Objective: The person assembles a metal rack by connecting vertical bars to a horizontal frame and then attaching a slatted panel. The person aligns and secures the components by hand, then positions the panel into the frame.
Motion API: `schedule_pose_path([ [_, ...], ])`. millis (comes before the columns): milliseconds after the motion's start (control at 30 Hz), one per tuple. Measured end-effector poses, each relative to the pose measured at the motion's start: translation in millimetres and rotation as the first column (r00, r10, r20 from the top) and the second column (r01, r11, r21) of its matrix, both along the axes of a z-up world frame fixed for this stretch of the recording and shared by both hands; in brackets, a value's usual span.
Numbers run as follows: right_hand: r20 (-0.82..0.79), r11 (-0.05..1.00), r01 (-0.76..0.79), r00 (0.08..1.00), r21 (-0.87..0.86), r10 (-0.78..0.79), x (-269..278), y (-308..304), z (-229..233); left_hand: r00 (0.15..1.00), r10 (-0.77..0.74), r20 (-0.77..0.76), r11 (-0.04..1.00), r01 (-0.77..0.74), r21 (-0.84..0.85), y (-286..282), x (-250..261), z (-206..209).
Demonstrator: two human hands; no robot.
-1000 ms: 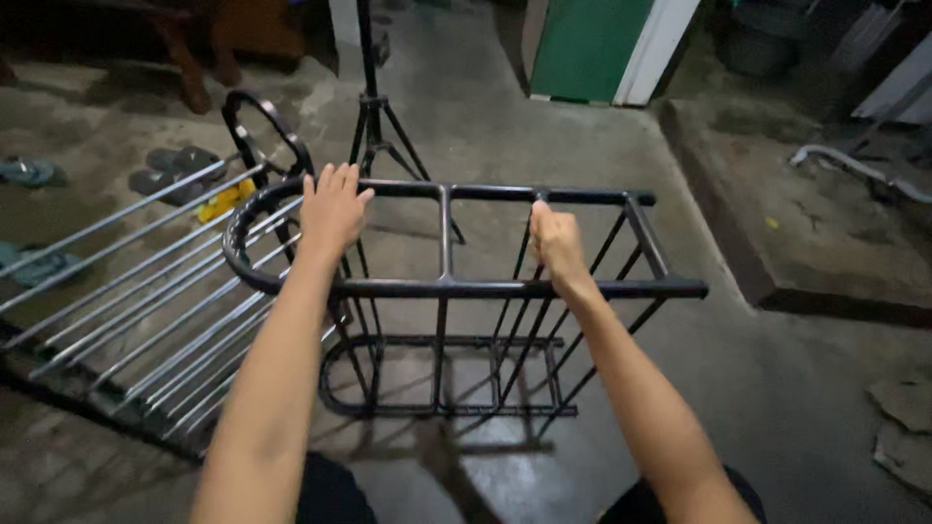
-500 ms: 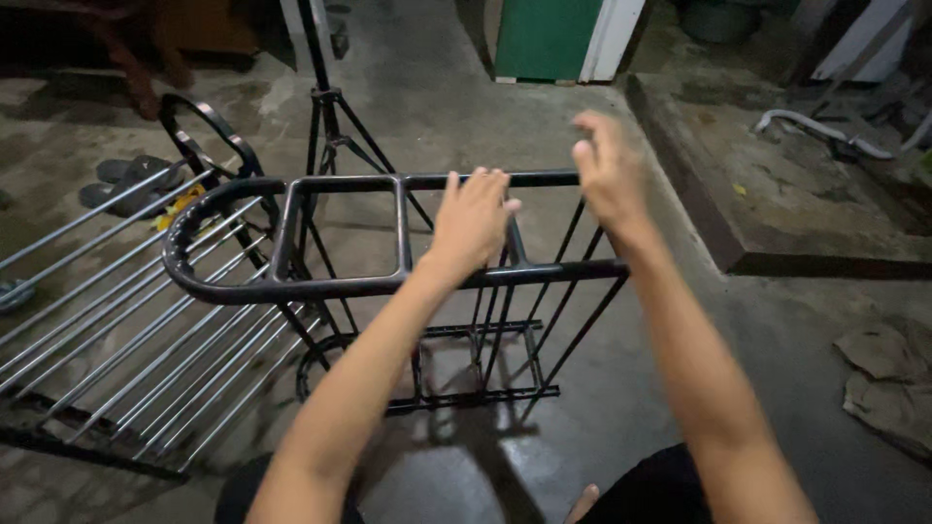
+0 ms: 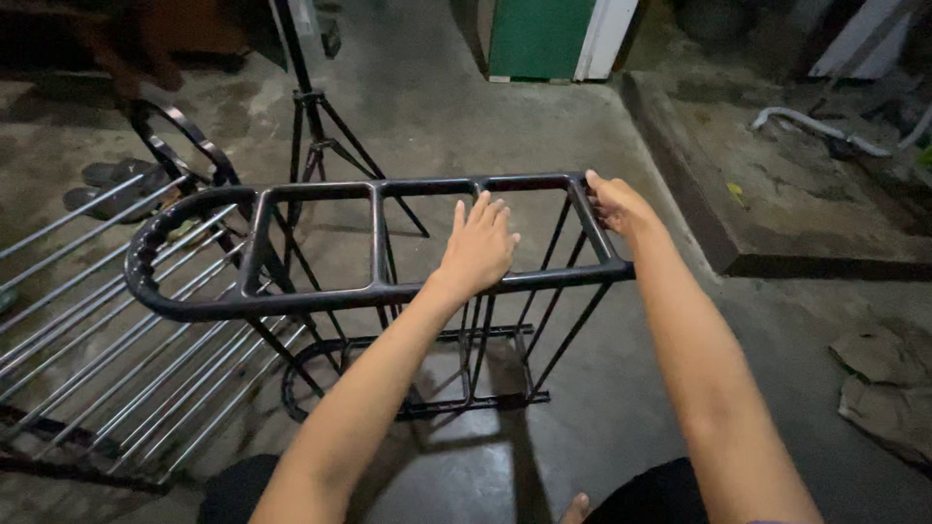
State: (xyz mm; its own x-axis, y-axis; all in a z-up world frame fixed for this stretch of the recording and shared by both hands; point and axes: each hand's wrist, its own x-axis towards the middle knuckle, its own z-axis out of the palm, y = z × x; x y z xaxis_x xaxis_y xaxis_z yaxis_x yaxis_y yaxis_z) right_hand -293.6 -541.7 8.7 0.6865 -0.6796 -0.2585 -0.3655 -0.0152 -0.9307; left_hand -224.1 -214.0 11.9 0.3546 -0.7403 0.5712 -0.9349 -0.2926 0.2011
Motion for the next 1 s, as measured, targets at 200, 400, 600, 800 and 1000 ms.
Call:
schedule_pose_path([
  [200,0.044,0.946,-0.309,0.951,0.099,0.306,-48.3,-3.6,23.9,0.999,-0.026,0.030,0.987,0.031,-0.158,-38.8,17.1,33.6],
  [400,0.380,0.954,-0.301,0.882,0.004,0.277,-42.2,5.4,-38.6,0.953,-0.072,-0.296,0.989,0.029,-0.146,-142.2,39.3,41.9],
  [600,0.705,0.945,-0.323,0.680,0.044,0.200,-11.1,0.1,-98.9,0.882,0.043,-0.469,0.998,-0.054,-0.010,-177.3,41.5,22.7],
  [800,0.761,0.976,-0.202,0.645,0.083,0.069,-2.6,19.9,-104.4,0.854,0.046,-0.519,0.999,-0.048,0.010,-168.6,41.1,33.3],
  [1000,0.799,0.966,-0.253,0.591,0.051,0.112,-1.6,29.6,-87.3,0.840,0.009,-0.542,0.999,-0.035,-0.038,-163.9,33.9,37.0],
])
